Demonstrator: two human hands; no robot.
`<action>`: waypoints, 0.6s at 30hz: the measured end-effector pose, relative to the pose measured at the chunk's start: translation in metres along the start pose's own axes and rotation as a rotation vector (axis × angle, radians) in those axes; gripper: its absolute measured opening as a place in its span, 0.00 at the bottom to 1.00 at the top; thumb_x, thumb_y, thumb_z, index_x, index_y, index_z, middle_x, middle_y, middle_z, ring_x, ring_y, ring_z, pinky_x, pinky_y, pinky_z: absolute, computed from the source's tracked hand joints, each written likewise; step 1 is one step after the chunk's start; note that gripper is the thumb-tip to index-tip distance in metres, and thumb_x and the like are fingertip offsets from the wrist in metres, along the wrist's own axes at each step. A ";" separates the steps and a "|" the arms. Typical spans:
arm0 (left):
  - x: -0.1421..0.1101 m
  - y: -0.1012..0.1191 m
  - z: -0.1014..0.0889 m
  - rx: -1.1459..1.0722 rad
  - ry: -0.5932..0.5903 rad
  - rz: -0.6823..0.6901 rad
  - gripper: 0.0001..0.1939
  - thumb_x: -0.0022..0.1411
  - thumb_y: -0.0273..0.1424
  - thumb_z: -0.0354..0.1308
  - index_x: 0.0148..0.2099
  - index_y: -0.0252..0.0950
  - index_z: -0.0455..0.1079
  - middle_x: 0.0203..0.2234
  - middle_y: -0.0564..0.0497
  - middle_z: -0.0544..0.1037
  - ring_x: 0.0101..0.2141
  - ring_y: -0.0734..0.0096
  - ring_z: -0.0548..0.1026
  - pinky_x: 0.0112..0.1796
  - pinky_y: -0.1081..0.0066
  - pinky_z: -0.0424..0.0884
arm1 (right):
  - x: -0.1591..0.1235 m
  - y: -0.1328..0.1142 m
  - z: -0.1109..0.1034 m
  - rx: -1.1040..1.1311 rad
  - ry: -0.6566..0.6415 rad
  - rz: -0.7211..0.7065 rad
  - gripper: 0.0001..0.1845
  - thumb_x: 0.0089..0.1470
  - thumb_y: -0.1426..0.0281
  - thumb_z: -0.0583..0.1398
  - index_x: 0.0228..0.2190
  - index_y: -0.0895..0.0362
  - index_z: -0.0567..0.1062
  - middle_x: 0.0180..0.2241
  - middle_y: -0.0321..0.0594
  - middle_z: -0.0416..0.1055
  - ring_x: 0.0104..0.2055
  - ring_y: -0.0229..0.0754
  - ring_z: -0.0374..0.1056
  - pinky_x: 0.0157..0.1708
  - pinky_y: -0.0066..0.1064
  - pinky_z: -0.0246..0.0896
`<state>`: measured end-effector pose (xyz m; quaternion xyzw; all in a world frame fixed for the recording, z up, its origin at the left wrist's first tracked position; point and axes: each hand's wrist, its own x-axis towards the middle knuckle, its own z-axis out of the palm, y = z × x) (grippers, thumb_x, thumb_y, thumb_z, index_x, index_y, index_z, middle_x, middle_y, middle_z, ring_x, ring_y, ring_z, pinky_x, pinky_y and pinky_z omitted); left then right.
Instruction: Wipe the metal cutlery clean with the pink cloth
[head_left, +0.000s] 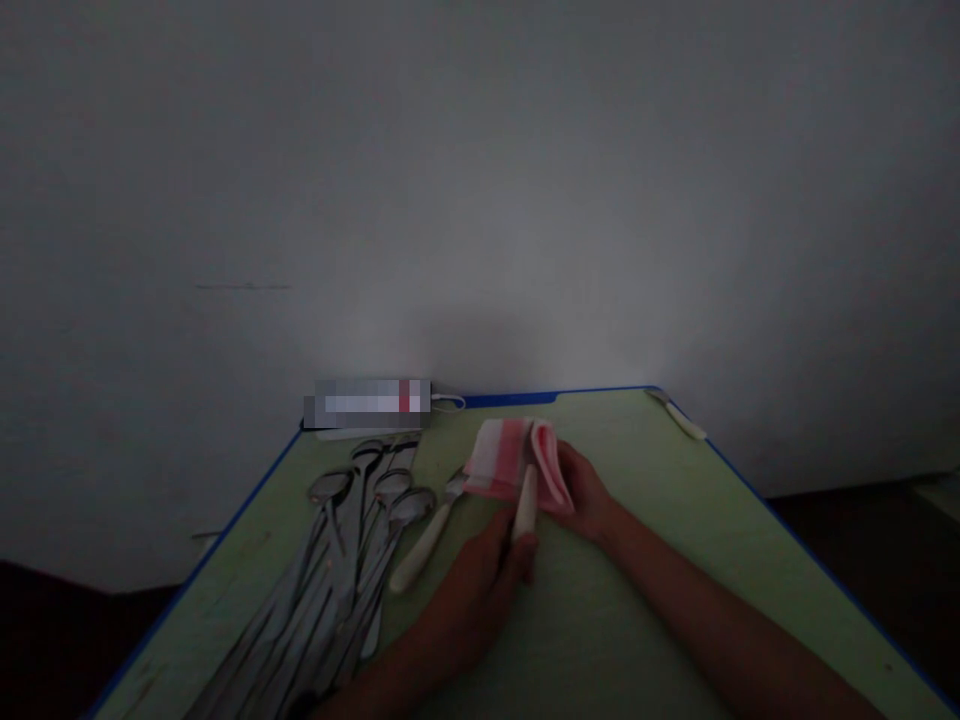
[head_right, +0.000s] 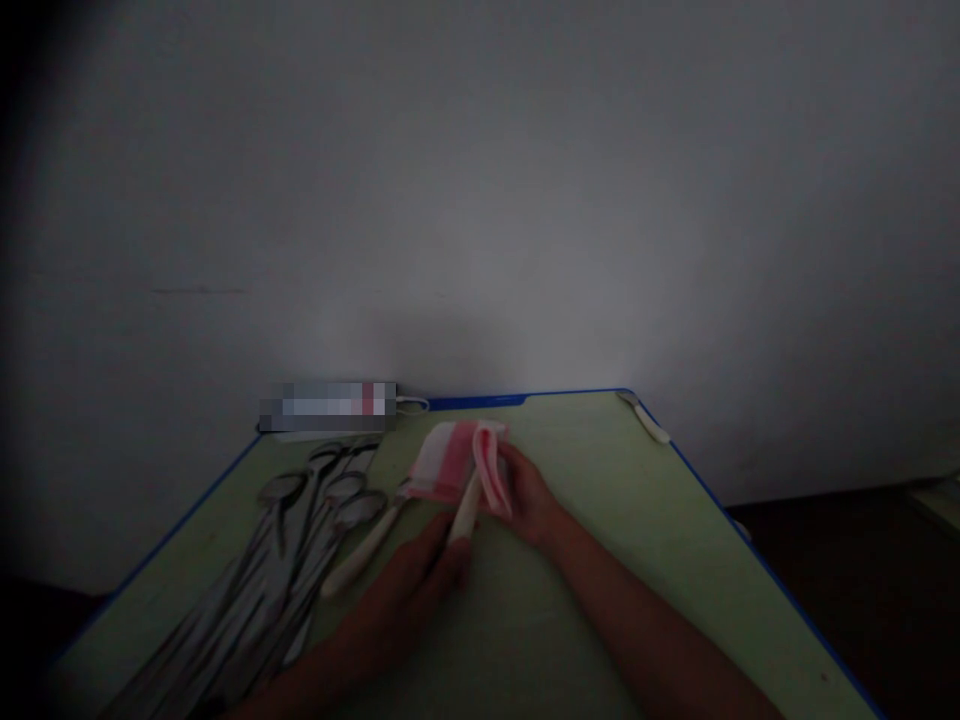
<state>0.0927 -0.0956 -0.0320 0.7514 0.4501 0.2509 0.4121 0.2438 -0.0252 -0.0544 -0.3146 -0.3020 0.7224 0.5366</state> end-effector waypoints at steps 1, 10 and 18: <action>0.000 0.000 0.000 0.002 -0.004 0.000 0.14 0.64 0.39 0.39 0.37 0.37 0.62 0.26 0.53 0.71 0.28 0.70 0.69 0.31 0.73 0.62 | 0.001 0.001 -0.001 0.002 0.016 -0.002 0.12 0.45 0.63 0.60 0.27 0.60 0.74 0.22 0.36 0.72 0.25 0.36 0.66 0.27 0.27 0.60; -0.002 -0.001 0.001 0.063 -0.052 -0.017 0.16 0.64 0.40 0.40 0.41 0.37 0.63 0.30 0.51 0.73 0.30 0.69 0.70 0.32 0.72 0.63 | 0.008 0.008 -0.001 -0.097 0.181 -0.224 0.17 0.42 0.60 0.62 0.32 0.58 0.72 0.30 0.39 0.74 0.31 0.38 0.68 0.32 0.28 0.61; 0.003 -0.001 0.000 0.015 -0.031 -0.038 0.15 0.62 0.39 0.41 0.34 0.37 0.64 0.21 0.55 0.71 0.23 0.71 0.69 0.27 0.73 0.61 | 0.007 0.007 0.002 0.029 0.082 -0.165 0.21 0.45 0.56 0.59 0.36 0.58 0.72 0.32 0.40 0.73 0.33 0.39 0.68 0.34 0.32 0.63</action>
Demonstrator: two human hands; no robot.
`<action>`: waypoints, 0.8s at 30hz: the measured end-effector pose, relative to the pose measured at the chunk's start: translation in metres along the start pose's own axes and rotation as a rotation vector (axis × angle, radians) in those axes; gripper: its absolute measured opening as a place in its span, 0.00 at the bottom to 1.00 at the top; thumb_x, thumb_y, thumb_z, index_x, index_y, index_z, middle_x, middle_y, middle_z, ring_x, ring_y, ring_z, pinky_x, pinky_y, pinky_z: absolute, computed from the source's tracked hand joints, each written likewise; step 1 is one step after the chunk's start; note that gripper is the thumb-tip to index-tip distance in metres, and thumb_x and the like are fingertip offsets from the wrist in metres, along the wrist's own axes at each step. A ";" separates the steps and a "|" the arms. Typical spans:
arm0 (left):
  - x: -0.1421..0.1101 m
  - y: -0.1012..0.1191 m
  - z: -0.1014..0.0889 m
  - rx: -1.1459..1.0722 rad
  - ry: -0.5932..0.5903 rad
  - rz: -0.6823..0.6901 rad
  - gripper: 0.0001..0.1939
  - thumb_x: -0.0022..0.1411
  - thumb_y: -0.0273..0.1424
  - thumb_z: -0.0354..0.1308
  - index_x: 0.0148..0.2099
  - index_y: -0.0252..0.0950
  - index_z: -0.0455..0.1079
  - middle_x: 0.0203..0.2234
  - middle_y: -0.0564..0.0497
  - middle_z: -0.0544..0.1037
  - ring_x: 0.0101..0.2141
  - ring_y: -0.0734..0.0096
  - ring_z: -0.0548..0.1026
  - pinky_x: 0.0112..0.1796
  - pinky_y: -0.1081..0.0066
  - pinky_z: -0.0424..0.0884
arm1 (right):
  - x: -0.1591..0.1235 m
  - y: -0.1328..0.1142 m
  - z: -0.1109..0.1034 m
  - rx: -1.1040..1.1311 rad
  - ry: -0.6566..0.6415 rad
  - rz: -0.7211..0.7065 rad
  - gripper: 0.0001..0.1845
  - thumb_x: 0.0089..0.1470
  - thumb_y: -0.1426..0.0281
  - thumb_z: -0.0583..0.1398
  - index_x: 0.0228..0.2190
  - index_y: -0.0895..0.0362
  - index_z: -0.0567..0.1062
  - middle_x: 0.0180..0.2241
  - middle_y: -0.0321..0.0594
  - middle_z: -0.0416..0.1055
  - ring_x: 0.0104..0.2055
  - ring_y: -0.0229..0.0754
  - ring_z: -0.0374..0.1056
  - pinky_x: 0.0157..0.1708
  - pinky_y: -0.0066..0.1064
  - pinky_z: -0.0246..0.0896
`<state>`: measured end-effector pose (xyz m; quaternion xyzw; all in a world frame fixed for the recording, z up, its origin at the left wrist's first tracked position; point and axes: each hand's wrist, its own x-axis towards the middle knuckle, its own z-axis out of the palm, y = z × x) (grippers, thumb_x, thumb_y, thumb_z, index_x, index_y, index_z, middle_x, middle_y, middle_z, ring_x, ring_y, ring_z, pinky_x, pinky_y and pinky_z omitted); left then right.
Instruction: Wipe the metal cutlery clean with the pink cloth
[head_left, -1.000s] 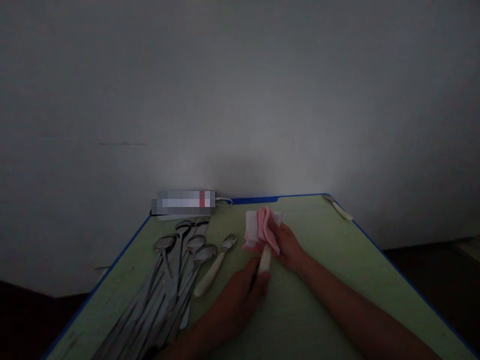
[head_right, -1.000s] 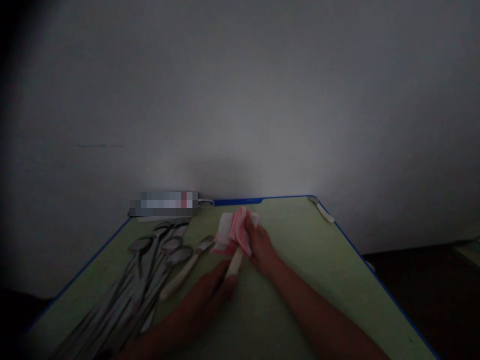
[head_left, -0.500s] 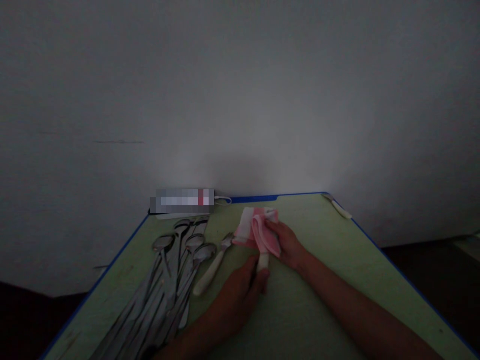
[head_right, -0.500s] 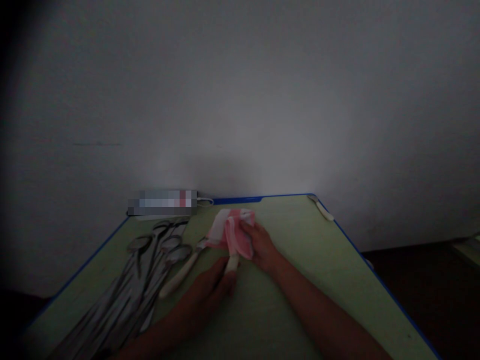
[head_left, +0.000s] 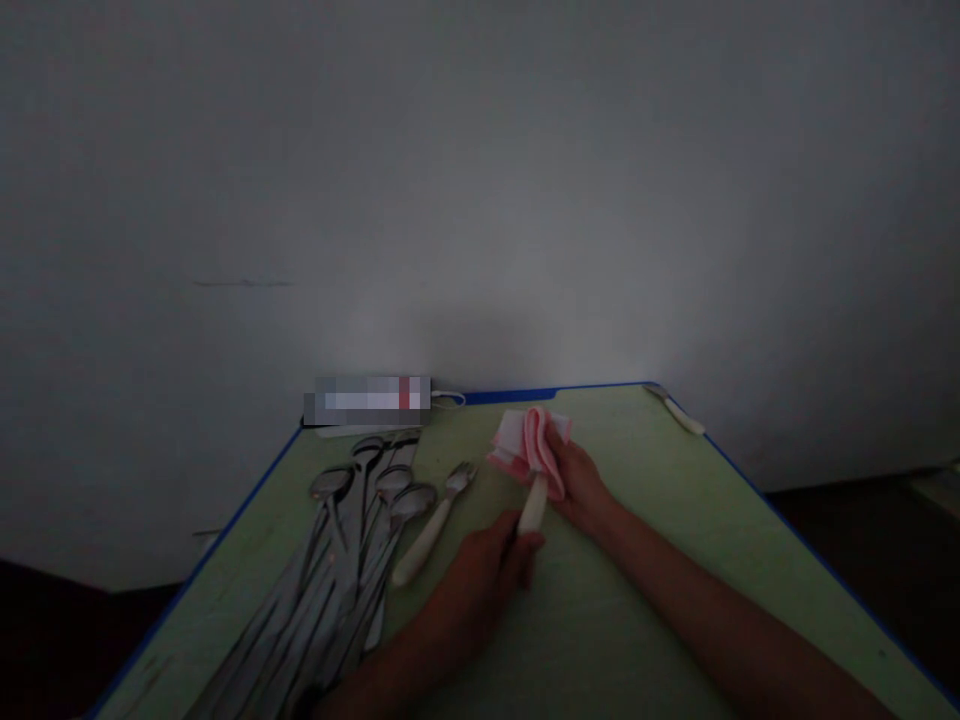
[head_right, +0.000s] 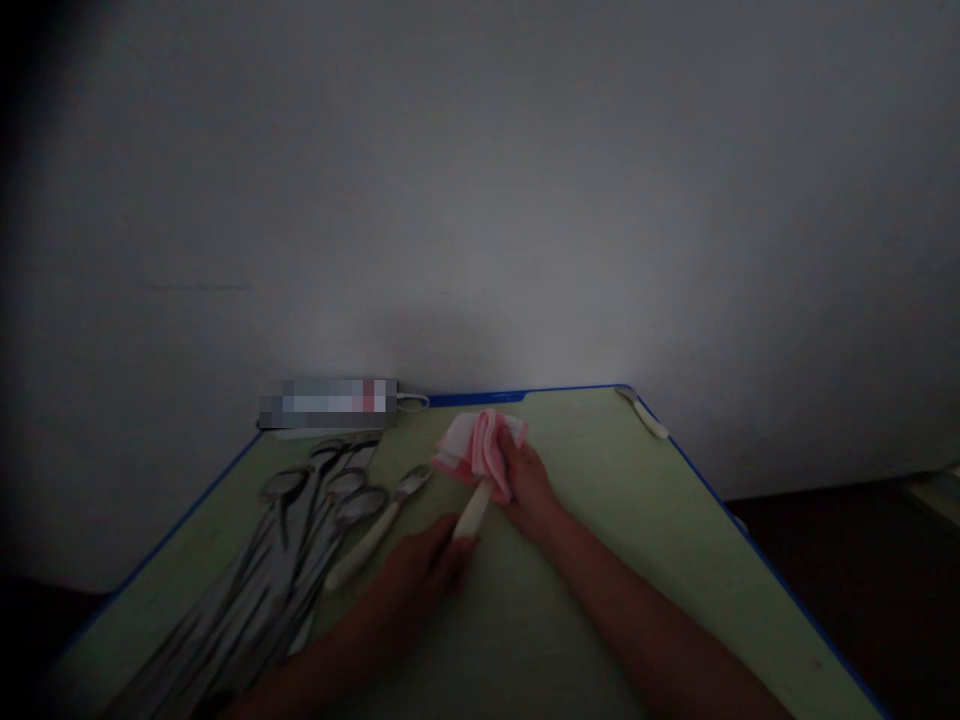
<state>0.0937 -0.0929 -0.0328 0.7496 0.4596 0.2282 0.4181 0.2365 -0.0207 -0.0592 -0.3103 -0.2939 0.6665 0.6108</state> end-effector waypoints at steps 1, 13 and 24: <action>0.001 0.000 0.000 -0.008 0.012 -0.003 0.15 0.62 0.40 0.41 0.31 0.38 0.63 0.19 0.55 0.70 0.22 0.71 0.69 0.27 0.73 0.61 | -0.002 0.000 0.001 -0.001 -0.018 0.025 0.21 0.44 0.56 0.60 0.36 0.58 0.72 0.31 0.40 0.73 0.32 0.39 0.68 0.34 0.32 0.63; -0.003 0.000 0.002 0.056 -0.003 0.044 0.18 0.63 0.41 0.40 0.29 0.36 0.62 0.19 0.54 0.69 0.22 0.73 0.67 0.24 0.73 0.58 | -0.008 0.002 0.003 -0.259 -0.062 -0.106 0.16 0.45 0.61 0.61 0.35 0.57 0.73 0.33 0.38 0.73 0.34 0.39 0.67 0.37 0.30 0.61; -0.002 -0.006 0.005 0.095 0.015 0.084 0.16 0.64 0.40 0.39 0.34 0.37 0.62 0.21 0.53 0.71 0.23 0.71 0.69 0.26 0.72 0.60 | -0.011 0.007 0.006 -0.049 0.025 -0.035 0.17 0.49 0.58 0.57 0.34 0.58 0.72 0.30 0.40 0.73 0.32 0.39 0.68 0.33 0.31 0.61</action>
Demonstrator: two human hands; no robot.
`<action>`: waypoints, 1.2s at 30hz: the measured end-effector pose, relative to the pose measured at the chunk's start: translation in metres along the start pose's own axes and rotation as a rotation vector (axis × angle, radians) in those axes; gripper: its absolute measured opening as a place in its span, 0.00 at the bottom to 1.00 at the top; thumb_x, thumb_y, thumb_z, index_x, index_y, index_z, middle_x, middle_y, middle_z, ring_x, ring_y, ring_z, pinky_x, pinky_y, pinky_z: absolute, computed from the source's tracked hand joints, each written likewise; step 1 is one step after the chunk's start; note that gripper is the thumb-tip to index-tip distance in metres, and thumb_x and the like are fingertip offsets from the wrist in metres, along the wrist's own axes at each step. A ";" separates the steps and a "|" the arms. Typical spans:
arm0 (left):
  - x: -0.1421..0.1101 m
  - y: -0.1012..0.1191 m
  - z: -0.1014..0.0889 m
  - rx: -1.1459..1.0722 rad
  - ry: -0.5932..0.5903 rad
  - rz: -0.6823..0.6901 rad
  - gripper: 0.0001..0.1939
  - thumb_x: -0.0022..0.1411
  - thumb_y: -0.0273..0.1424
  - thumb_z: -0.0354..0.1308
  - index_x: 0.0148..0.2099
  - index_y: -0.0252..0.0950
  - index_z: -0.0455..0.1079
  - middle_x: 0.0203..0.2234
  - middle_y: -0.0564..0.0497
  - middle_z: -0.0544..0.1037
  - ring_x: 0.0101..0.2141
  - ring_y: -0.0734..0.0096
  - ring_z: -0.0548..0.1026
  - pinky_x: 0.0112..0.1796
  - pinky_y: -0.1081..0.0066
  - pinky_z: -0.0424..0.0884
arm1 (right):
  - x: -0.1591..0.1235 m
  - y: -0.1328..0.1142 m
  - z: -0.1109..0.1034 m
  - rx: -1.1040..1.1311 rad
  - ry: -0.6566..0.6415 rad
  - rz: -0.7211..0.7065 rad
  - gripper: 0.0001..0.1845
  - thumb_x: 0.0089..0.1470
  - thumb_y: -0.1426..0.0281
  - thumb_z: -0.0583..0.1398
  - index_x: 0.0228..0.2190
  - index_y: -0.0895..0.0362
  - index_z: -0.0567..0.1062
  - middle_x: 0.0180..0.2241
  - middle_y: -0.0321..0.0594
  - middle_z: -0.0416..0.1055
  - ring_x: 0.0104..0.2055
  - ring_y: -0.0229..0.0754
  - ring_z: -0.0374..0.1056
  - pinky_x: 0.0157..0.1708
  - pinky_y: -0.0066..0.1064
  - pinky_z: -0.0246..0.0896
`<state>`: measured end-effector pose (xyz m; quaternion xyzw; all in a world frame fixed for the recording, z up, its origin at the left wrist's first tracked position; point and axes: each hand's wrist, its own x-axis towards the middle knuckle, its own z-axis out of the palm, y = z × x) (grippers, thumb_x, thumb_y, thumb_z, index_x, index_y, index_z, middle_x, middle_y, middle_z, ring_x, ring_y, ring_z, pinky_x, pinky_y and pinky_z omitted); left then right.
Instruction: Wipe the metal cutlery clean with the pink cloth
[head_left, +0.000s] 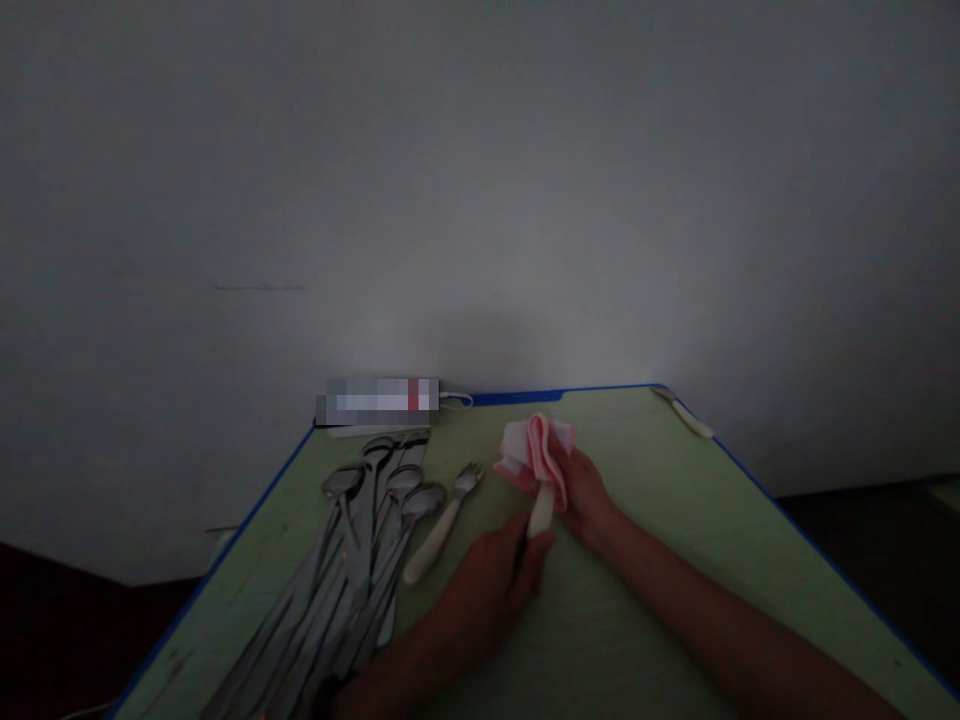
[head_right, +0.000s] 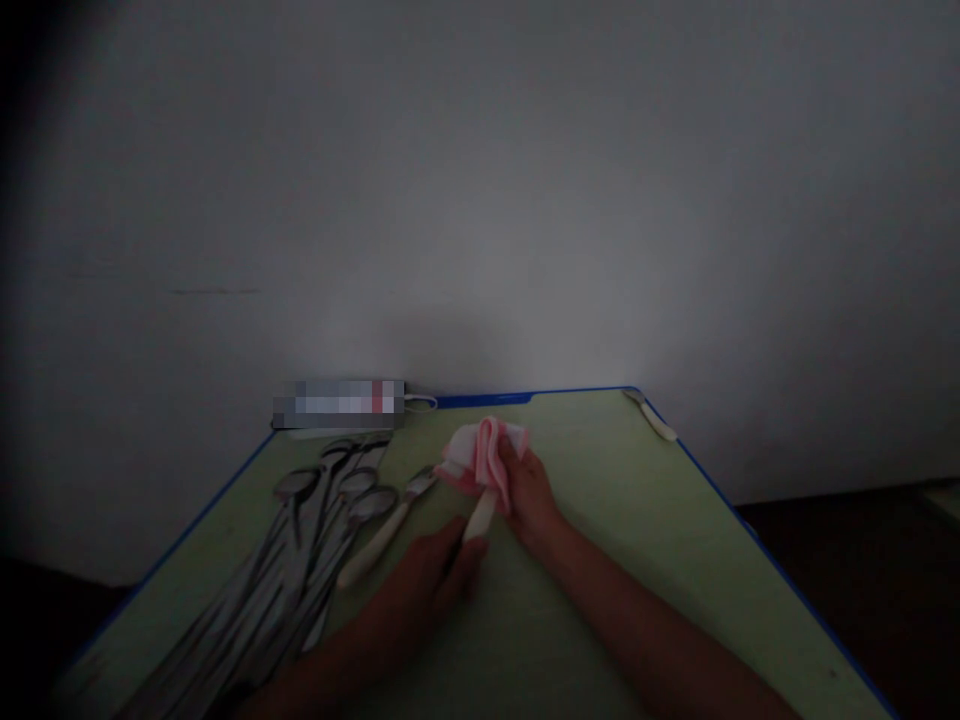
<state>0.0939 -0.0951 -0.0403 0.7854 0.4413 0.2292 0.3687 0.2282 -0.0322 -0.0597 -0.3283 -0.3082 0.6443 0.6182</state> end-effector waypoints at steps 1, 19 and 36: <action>0.001 0.000 0.000 -0.028 -0.004 -0.003 0.15 0.64 0.39 0.39 0.35 0.37 0.62 0.21 0.53 0.71 0.23 0.71 0.69 0.26 0.73 0.61 | -0.002 0.000 0.002 0.026 -0.017 0.037 0.17 0.48 0.58 0.58 0.34 0.58 0.73 0.29 0.40 0.73 0.31 0.39 0.68 0.32 0.31 0.61; -0.001 0.004 -0.004 -0.044 -0.051 -0.025 0.18 0.65 0.39 0.36 0.31 0.36 0.60 0.20 0.54 0.69 0.23 0.73 0.68 0.27 0.73 0.60 | 0.009 -0.017 -0.008 -0.348 0.191 -0.233 0.19 0.44 0.56 0.59 0.27 0.60 0.71 0.22 0.35 0.69 0.24 0.35 0.62 0.25 0.26 0.55; 0.001 -0.015 0.004 -0.086 0.085 0.005 0.17 0.63 0.36 0.39 0.34 0.34 0.67 0.30 0.45 0.75 0.31 0.66 0.70 0.34 0.70 0.65 | -0.042 -0.014 0.052 -0.427 0.097 -0.164 0.20 0.48 0.54 0.56 0.30 0.60 0.71 0.26 0.37 0.68 0.26 0.35 0.60 0.24 0.24 0.55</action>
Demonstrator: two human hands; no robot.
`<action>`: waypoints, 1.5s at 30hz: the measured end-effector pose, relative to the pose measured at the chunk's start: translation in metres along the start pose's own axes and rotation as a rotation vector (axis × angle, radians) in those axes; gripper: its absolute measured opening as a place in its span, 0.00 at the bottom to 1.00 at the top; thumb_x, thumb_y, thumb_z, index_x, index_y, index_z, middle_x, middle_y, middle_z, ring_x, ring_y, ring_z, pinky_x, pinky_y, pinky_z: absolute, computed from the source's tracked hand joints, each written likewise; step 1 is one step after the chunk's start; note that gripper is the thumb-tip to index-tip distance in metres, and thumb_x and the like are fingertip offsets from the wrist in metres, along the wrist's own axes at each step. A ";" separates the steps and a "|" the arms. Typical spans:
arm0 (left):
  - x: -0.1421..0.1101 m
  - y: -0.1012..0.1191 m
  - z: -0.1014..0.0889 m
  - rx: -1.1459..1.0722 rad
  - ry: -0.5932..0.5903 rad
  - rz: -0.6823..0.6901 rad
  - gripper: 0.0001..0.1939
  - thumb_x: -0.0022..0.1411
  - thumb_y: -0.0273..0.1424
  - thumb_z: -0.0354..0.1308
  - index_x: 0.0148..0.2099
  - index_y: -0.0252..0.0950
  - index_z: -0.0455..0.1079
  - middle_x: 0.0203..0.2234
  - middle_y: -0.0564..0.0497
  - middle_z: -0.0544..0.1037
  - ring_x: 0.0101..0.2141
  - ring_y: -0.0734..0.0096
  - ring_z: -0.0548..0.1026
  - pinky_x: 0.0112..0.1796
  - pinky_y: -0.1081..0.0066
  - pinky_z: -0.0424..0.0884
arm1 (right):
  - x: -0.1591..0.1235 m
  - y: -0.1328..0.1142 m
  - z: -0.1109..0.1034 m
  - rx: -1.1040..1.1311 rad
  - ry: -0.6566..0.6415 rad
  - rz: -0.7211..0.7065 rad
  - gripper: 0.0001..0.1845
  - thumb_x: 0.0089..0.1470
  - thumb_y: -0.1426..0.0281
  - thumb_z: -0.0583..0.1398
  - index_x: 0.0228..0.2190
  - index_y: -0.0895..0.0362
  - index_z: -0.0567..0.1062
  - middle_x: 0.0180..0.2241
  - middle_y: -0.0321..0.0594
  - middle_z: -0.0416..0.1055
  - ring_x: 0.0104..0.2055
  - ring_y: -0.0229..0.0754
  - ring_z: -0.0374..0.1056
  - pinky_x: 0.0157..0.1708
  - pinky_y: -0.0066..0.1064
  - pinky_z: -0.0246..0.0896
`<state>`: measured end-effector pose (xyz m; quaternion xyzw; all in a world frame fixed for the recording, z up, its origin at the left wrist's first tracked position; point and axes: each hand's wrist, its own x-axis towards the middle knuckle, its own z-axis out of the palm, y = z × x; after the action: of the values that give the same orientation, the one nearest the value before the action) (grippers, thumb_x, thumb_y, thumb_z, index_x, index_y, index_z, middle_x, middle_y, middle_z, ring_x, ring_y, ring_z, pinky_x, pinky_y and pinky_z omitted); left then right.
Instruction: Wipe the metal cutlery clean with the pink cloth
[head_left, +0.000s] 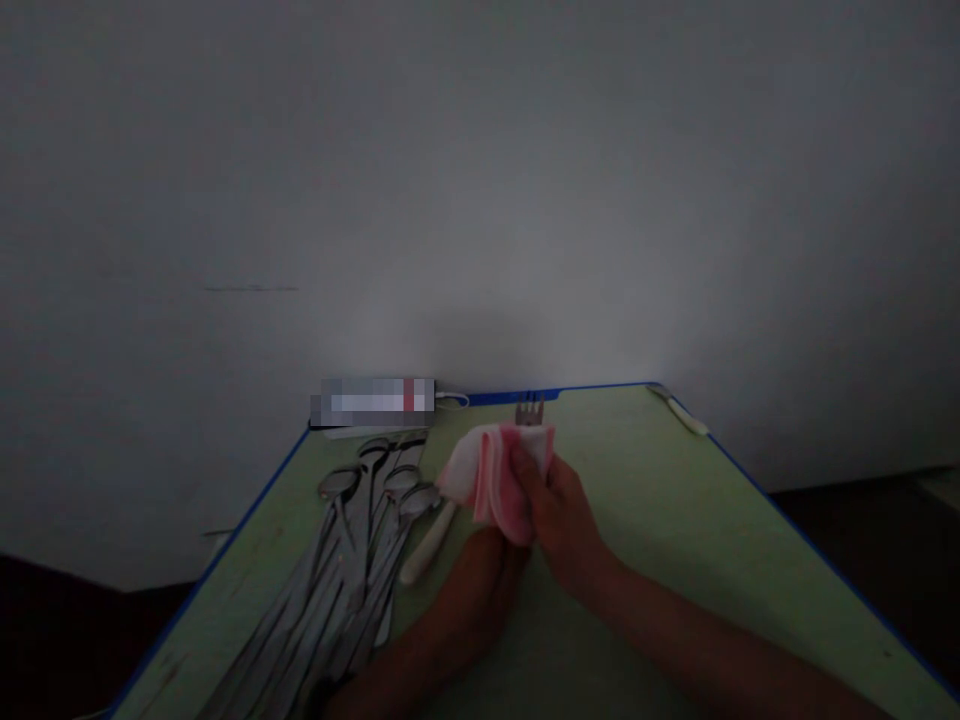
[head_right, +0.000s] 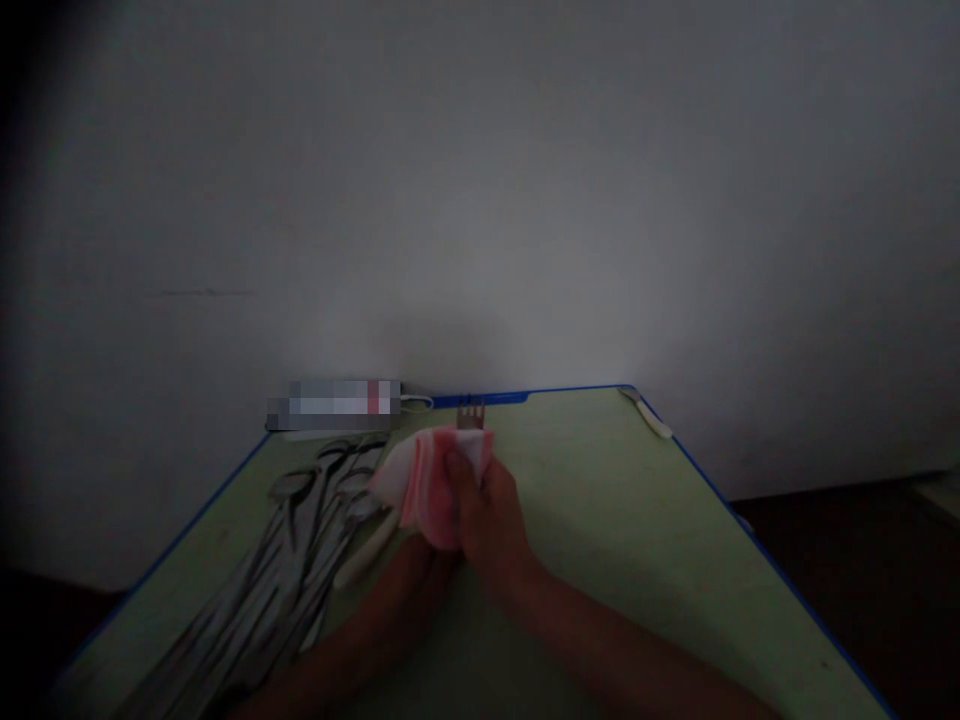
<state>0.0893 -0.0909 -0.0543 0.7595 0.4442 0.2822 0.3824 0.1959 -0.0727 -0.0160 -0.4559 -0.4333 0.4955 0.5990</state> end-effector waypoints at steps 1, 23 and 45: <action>0.000 -0.002 0.000 0.000 0.010 0.002 0.18 0.63 0.36 0.38 0.34 0.34 0.67 0.29 0.45 0.75 0.31 0.66 0.70 0.34 0.70 0.65 | -0.001 0.000 0.001 -0.005 -0.003 -0.013 0.20 0.48 0.55 0.56 0.31 0.60 0.71 0.26 0.37 0.68 0.27 0.35 0.60 0.26 0.24 0.56; -0.003 0.016 -0.003 -0.098 0.025 -0.028 0.14 0.64 0.38 0.40 0.43 0.37 0.62 0.29 0.51 0.72 0.31 0.69 0.69 0.34 0.72 0.65 | 0.011 -0.007 -0.007 0.074 0.063 0.079 0.24 0.48 0.50 0.52 0.25 0.60 0.68 0.20 0.35 0.61 0.21 0.33 0.52 0.19 0.23 0.48; -0.007 0.046 -0.031 -0.274 0.242 -0.053 0.13 0.63 0.40 0.41 0.29 0.38 0.55 0.19 0.58 0.58 0.19 0.77 0.58 0.21 0.77 0.58 | 0.023 -0.048 -0.032 -0.303 -0.231 -0.094 0.23 0.50 0.53 0.52 0.25 0.60 0.71 0.20 0.35 0.64 0.22 0.33 0.56 0.22 0.24 0.50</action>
<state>0.0834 -0.1010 0.0001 0.6490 0.4642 0.4190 0.4333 0.2399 -0.0581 0.0260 -0.4602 -0.5898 0.4451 0.4923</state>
